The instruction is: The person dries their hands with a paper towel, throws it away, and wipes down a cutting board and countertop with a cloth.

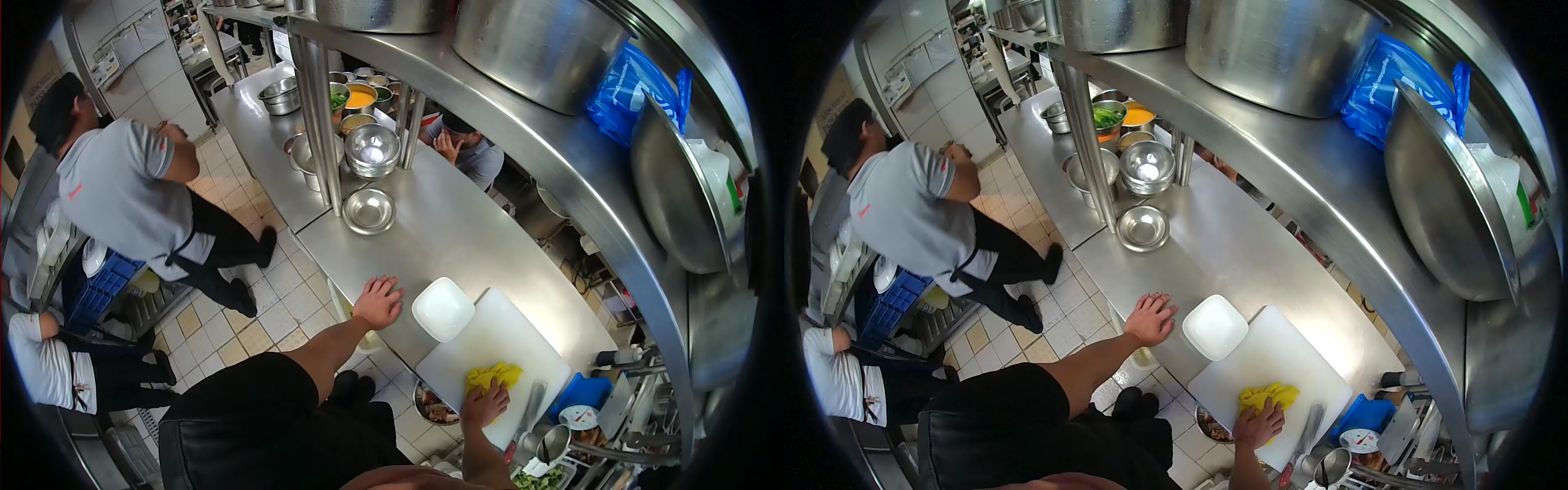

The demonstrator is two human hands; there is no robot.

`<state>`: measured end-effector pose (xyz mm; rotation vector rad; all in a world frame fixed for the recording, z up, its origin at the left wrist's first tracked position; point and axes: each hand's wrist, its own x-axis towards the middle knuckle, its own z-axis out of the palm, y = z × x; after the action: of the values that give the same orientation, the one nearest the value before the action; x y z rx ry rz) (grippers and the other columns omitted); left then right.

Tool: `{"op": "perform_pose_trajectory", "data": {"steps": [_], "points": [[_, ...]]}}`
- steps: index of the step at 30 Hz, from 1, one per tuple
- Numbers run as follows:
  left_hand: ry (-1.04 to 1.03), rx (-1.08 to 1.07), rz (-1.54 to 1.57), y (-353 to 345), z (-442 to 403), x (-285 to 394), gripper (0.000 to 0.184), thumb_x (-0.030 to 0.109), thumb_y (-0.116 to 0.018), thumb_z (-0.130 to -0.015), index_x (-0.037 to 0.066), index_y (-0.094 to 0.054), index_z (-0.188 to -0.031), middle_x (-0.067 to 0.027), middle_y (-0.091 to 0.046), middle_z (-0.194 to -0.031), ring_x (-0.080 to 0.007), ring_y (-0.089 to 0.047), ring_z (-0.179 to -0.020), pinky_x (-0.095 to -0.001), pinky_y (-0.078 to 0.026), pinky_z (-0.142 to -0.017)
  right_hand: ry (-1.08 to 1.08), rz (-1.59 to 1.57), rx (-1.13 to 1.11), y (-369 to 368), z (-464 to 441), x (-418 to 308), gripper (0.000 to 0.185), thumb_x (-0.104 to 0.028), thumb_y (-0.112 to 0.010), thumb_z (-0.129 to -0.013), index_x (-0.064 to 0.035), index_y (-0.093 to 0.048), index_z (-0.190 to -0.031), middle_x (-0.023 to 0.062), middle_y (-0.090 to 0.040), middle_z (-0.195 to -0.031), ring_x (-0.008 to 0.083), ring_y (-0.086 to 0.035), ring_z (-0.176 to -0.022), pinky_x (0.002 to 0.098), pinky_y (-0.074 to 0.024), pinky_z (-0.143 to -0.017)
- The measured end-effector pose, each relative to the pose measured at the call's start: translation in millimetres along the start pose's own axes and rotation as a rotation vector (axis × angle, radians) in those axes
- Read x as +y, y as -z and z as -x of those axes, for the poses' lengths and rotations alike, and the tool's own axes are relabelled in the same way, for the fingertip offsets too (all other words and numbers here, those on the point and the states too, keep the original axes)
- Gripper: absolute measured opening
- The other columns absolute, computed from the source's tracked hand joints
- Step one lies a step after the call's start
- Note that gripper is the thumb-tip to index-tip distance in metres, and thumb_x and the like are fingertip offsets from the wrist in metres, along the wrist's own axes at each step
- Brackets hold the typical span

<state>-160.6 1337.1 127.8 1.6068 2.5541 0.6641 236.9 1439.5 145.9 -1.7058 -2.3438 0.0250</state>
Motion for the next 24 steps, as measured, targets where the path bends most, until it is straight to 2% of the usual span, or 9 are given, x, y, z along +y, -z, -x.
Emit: {"op": "perform_pose_trajectory", "data": {"steps": [24], "points": [[-0.002,0.009,-0.017,3.6,-0.8,1.5,0.042,0.036,-0.059,-0.099,0.020,-0.064,-0.138,-0.0098,-0.049,-0.156,-0.0321,-0.040,-0.148,-0.0527,-0.029,-0.124,0.001,0.007,-0.003,0.9,-0.3,-0.2,0.052,-0.032,-0.061,-0.093,-0.0105,-0.056,-0.140,0.0197,-0.050,-0.150,0.0420,-0.043,-0.136,0.0572,-0.0320,-0.112]]}}
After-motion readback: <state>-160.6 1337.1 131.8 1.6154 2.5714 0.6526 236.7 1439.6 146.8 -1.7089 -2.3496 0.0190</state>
